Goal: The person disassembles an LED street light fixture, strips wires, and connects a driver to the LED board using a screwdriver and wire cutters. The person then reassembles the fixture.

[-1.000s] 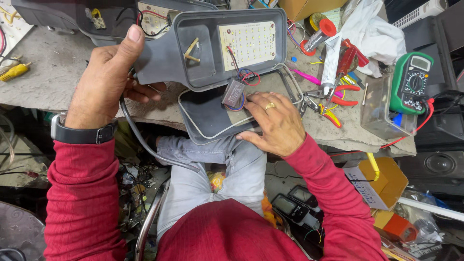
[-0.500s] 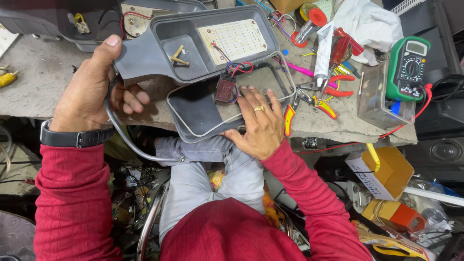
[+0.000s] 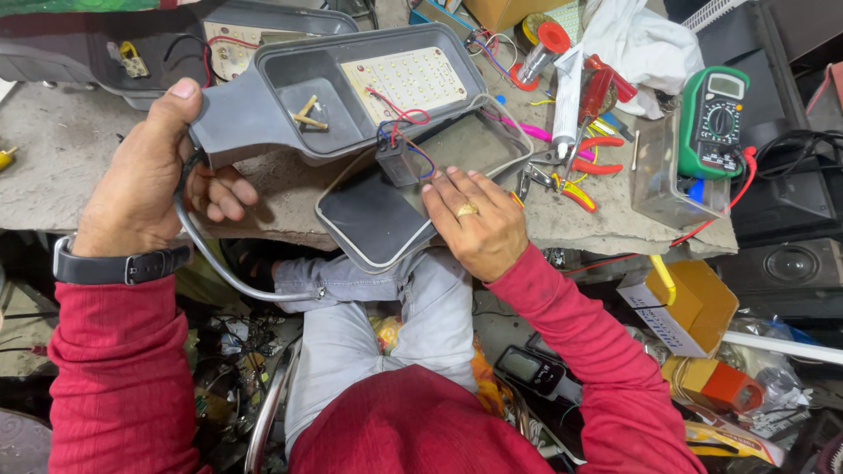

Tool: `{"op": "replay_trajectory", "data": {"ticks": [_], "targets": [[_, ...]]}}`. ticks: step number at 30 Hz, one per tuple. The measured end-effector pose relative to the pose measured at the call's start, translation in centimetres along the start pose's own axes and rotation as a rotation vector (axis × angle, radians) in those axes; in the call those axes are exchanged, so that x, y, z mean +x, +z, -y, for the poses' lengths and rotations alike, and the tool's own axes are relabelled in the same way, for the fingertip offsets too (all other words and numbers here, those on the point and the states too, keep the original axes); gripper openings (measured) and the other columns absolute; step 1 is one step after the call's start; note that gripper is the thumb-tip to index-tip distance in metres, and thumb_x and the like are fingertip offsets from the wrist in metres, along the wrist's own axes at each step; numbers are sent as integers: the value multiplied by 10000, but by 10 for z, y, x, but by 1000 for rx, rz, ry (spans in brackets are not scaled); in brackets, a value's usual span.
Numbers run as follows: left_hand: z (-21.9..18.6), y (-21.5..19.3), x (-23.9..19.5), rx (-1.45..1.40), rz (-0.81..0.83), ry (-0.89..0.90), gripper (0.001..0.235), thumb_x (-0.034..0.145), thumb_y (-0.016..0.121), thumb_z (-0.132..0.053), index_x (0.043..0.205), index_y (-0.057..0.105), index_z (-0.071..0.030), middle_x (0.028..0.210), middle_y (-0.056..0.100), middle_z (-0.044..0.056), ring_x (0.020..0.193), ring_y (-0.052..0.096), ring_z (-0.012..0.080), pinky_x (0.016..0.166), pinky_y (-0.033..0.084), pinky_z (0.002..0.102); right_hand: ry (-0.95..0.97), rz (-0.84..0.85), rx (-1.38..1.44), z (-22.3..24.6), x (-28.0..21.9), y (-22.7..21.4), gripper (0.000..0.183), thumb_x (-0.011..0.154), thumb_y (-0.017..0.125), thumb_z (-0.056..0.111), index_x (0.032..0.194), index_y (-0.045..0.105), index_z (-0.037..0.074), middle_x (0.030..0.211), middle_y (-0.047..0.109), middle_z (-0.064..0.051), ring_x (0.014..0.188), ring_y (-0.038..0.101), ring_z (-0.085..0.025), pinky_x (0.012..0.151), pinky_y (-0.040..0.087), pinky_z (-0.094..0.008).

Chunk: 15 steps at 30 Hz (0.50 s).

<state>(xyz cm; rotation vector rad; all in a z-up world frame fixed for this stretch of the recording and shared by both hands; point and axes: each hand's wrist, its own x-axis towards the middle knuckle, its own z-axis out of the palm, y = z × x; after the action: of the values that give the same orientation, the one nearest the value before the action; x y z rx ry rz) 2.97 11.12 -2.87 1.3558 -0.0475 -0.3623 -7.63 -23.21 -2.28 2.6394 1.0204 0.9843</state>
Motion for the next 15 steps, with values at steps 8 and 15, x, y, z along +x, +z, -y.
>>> {"op": "replay_trajectory", "data": {"ticks": [8, 15], "targets": [[3, 9, -14, 88, -121, -36, 654, 1009, 476, -566, 1269, 568, 27, 786, 667, 175, 528, 632, 219, 437, 476, 280, -98, -25, -33, -30, -40, -65, 151, 950, 732, 38, 1095, 701, 10, 1142, 743, -139, 1137, 719, -320, 1011, 570, -471], [2, 5, -21, 307, -36, -57, 649, 1098, 411, -551, 1109, 604, 68, 667, 652, 214, 437, 569, 234, 418, 461, 322, -14, -67, -217, -69, -54, -108, 211, 1005, 706, -28, 1202, 649, 20, 1166, 754, -152, 1145, 732, -349, 1035, 572, -507]]}}
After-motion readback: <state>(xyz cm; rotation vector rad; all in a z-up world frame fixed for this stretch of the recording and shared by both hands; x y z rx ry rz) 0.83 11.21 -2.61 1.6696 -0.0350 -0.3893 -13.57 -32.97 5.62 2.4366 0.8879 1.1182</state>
